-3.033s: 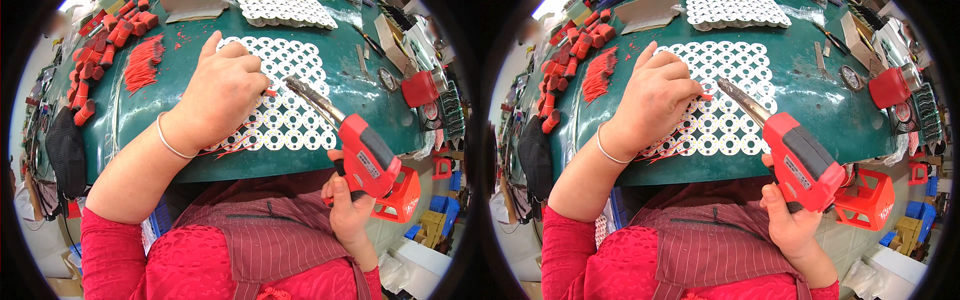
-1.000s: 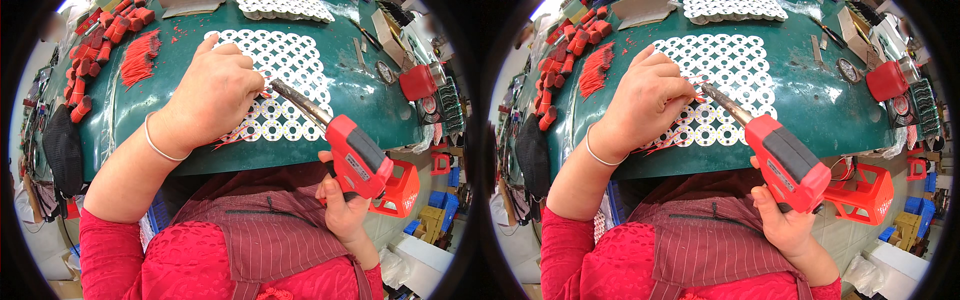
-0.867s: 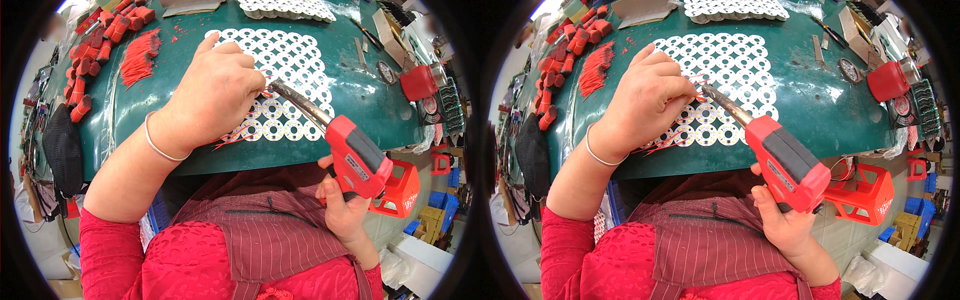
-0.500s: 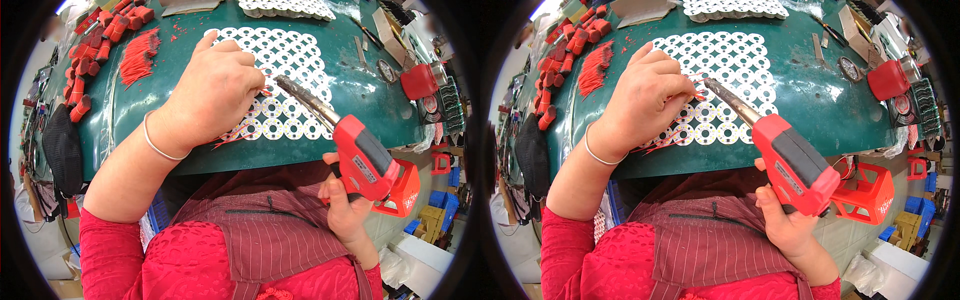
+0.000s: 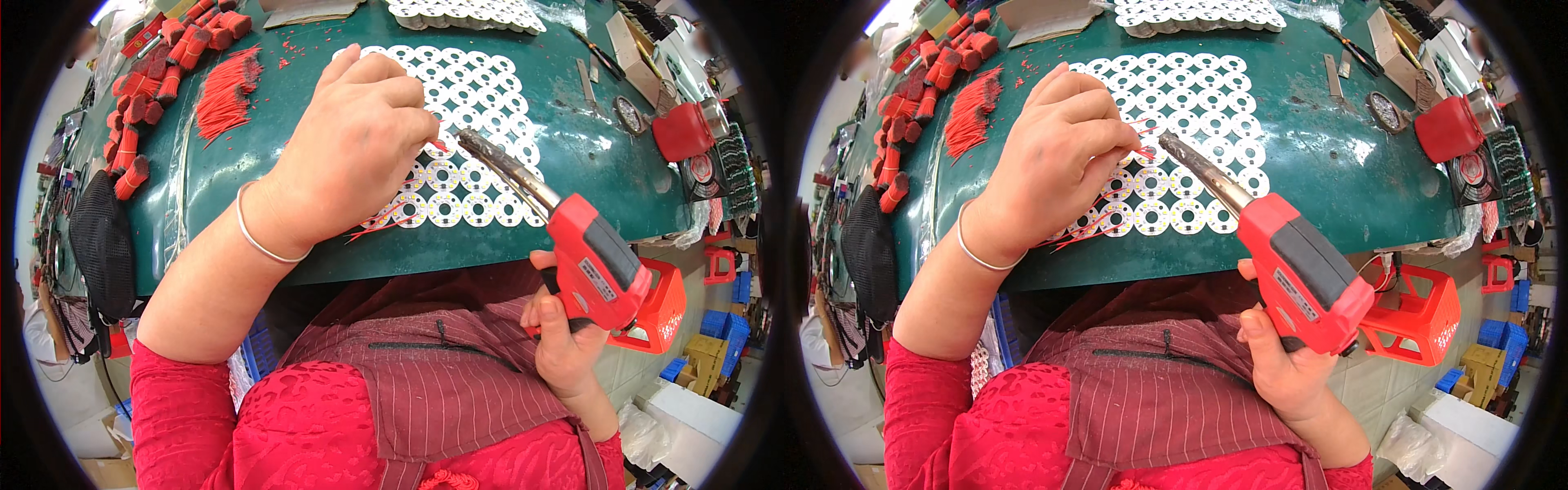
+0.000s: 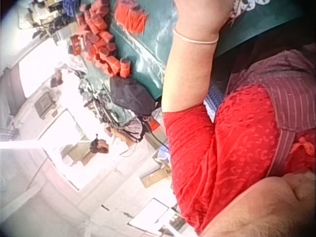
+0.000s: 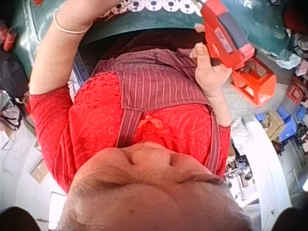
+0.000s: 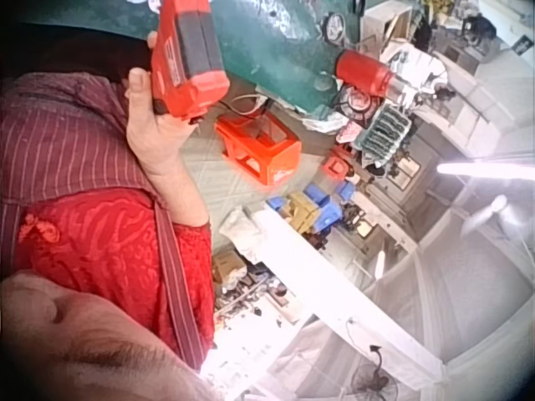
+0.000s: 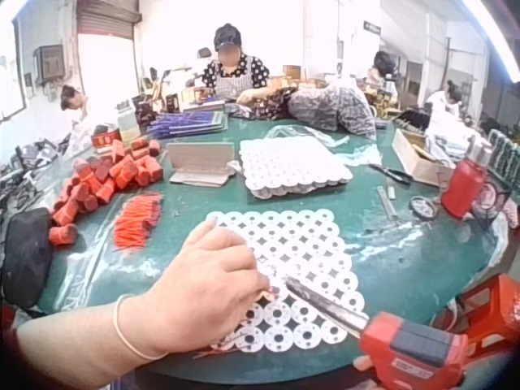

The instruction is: The person solders thin red wires onto circular LED component boards with a soldering iron gun and a spool of solder.

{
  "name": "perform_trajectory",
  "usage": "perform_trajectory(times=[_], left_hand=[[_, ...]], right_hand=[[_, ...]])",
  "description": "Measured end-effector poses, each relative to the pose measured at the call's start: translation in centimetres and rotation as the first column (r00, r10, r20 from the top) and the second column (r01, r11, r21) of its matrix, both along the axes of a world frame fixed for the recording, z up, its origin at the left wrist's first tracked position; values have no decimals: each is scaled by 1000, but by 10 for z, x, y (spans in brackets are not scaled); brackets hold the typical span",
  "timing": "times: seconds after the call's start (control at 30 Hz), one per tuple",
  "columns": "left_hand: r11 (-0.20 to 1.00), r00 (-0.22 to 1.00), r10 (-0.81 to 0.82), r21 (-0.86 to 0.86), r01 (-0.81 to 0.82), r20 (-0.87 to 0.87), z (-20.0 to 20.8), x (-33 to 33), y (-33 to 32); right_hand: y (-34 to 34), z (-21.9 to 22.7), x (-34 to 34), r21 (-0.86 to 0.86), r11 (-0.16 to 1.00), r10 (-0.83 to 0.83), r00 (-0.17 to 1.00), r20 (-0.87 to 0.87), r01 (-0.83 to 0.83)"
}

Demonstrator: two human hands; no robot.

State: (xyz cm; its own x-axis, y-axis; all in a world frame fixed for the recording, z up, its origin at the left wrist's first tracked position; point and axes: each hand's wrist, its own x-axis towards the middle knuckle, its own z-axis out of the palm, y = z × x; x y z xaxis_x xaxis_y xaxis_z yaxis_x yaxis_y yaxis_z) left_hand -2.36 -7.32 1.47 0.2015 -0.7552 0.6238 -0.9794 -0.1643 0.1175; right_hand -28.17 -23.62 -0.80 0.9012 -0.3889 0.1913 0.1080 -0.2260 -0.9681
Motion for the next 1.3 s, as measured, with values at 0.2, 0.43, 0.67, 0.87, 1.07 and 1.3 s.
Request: perform_trajectory(times=[0.2,0.43,0.67,0.87,1.07,1.3], left_hand=[[999,1000,13,44,-14,4,2,-8,1],[995,999,31,89,-32,11,-1,-9,1],[994,1000,28,107,-30,12,0,-10,2],[996,1000,21,87,-22,13,-1,-10,1],[995,999,26,95,-28,26,-1,-11,1],[994,999,30,103,-33,30,-1,-11,0]], right_hand=[[-1,2,-5,-7,1000,-3,1000,-14,3],[0,4,-6,-15,1000,4,1000,-30,-4],[-3,-3,-16,-32,999,32,996,-84,-35],[3,6,-4,-47,999,-2,999,-35,0],[0,0,-9,-81,997,1,999,-47,-5],[0,1,-9,-50,999,-10,998,-63,7]])
